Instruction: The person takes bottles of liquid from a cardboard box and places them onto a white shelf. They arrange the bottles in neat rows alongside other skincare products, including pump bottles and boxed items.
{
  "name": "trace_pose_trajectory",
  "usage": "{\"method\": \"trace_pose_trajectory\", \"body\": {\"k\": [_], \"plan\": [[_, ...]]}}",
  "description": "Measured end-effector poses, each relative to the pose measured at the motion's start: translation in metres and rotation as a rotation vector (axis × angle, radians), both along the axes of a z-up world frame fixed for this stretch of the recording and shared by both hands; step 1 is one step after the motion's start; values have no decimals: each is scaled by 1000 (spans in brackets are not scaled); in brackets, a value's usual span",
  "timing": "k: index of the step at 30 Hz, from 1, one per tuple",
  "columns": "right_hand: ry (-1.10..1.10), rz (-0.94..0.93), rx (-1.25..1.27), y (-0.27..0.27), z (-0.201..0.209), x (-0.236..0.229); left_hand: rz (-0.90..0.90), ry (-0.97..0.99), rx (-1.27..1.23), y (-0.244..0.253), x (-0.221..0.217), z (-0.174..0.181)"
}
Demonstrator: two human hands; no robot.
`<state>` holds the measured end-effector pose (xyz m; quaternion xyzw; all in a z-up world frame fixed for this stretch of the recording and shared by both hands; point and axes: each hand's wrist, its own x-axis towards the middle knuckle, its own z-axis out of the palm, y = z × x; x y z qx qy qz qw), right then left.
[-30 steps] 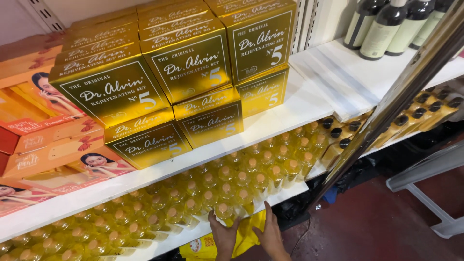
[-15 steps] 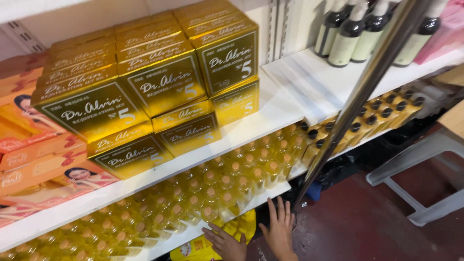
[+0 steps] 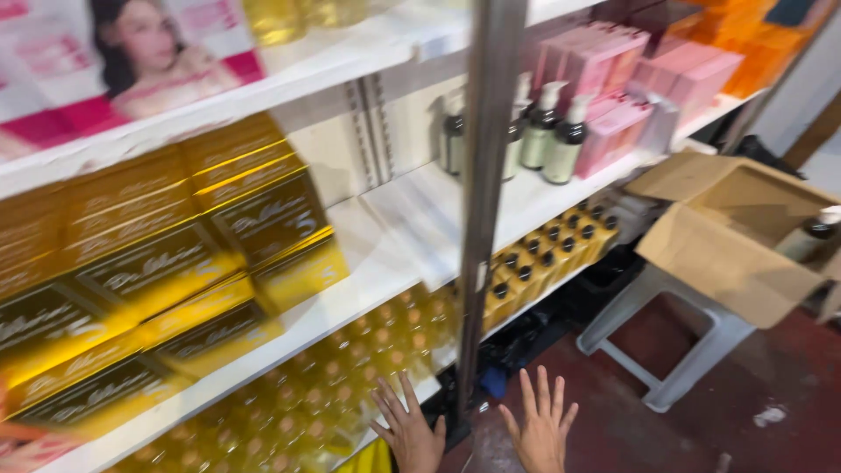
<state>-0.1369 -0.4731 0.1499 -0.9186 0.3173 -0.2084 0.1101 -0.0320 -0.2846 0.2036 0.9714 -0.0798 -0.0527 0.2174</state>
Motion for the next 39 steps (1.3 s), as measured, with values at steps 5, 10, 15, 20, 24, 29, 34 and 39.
{"method": "trace_pose_trajectory", "body": {"k": [5,10,15,20,24,29,34,39], "plan": [[16,-168,6,-101,17,-48,-200,109,74,-81,-17,31],[-93,-244,-22,-171,49,-118,-322,150,55,-149,-48,57],[-52,-347,-27,-230,69,-172,-399,215,28,-210,-61,79],[-74,-444,-7,-272,64,-202,-498,205,-10,-264,-61,99],[-50,-526,30,-297,63,-204,-552,175,-18,-304,-52,109],[-75,-538,-18,-336,90,-188,-599,145,-75,-371,-28,115],[-44,-521,-56,-408,116,-166,-656,108,-102,-454,4,103],[-4,-541,-67,-492,130,-133,-726,56,-124,-538,35,109]]}}
